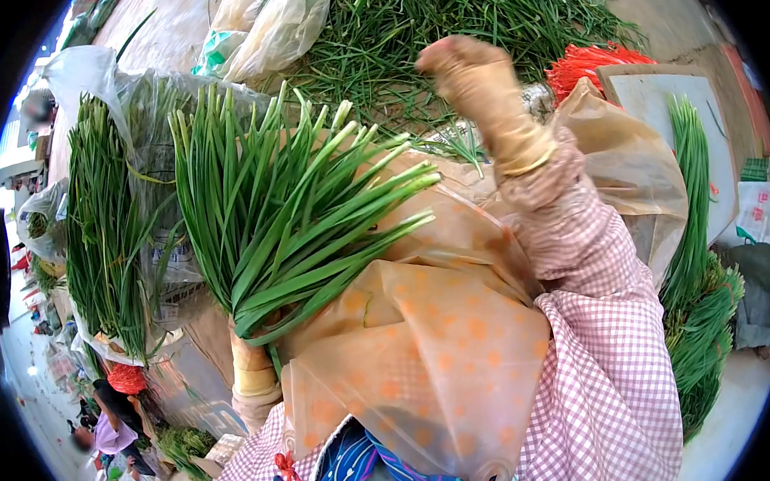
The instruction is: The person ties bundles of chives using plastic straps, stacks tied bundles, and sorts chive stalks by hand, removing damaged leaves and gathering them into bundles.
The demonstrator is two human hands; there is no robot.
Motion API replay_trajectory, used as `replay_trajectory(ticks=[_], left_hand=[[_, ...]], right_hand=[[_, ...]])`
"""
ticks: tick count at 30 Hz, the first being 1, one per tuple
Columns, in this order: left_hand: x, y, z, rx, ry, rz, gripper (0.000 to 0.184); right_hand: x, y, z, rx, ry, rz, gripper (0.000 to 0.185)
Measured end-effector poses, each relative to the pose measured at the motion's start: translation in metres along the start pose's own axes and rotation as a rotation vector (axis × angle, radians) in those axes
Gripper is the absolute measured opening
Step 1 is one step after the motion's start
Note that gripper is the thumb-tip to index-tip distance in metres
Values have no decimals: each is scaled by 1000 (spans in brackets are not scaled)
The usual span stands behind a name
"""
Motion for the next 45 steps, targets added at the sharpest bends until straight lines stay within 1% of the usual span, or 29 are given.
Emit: replay_trajectory(ticks=[1,2,3,5,7,9,12,16,17,19,21,23,24,25,27,28,29,31,32,34,35,37,38,39,40,41,43,44,45], left_hand=[[-1,0,0,-2,3,1,43],[-1,0,0,0,5,1,43],[-1,0,-1,-3,5,1,43],[-1,1,-1,-10,9,5,43],[0,0,0,-13,15,2,44],[0,-2,0,-18,22,-5,44],[-4,-2,2,-14,34,-11,44],[-6,3,4,-20,61,-16,45],[-5,4,5,-19,66,-22,45],[-4,5,8,-1,82,-35,45],[-3,4,12,64,110,-65,45],[-3,3,14,138,158,-106,46],[-3,4,9,9,214,-102,46],[-3,3,1,-342,291,-52,46],[-7,-24,36,-255,375,50,41],[-3,-37,53,112,503,-56,39],[-1,-42,60,484,617,-157,38],[-7,-35,73,241,497,-66,30],[-8,-41,90,169,432,-91,27],[-12,-24,107,136,330,-122,20],[-13,-4,105,2,273,19,17],[2,49,65,146,389,253,21],[9,74,46,205,453,368,23],[3,4,72,259,414,-5,21],[6,3,57,300,503,55,25],[9,10,38,338,597,117,29],[2,20,27,340,329,-70,35],[0,22,21,108,370,-28,36],[2,30,14,98,392,-66,30]], right_hand=[[1,19,3,78,-13,32,22],[1,25,-5,-73,119,155,20],[-6,27,-13,-82,95,87,20],[-28,-10,-34,-254,263,9,16],[-51,-69,-63,-860,788,-213,16],[-64,-113,-70,-1223,956,-285,25],[-63,-137,-56,-1235,1075,-322,33],[-48,-139,-37,-1136,1028,-374,27],[-40,-128,-36,-1091,994,-288,14],[-21,-100,-25,-539,761,-141,13],[-28,-85,-49,-553,778,-58,13],[-49,-91,-66,-672,827,-214,12],[-52,-96,-61,-753,847,-296,13],[-51,-92,-51,-752,846,-293,13],[-42,-87,-20,-1339,661,-182,23],[-37,-83,-6,-1334,367,-369,32],[-40,-88,-14,-1332,374,-364,32],[-45,-107,-28,-766,306,-471,37],[-45,-110,-41,-778,481,-351,38],[-50,-112,-74,-853,554,-272,37],[-54,-112,-93,-928,612,-199,37],[-54,-115,-94,-906,693,-249,37],[-45,-116,-69,-885,579,-307,37],[-37,-113,-45,-864,462,-362,37],[-30,-108,-18,-1012,235,-462,34],[-30,-103,-15,-1015,230,-459,34],[-36,-102,-18,-847,368,-476,31],[-31,-100,-20,-855,358,-436,32],[-27,-99,-20,-858,363,-440,32]])
Point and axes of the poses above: each hand's wrist, its own x-axis towards the middle knuckle, its own y-axis out of the back of the hand, z = x × y, the point moved 6 cm from there along x, towards the middle knuckle, and after that the axes turned 11 degrees about -z, right-handed, at the moved point
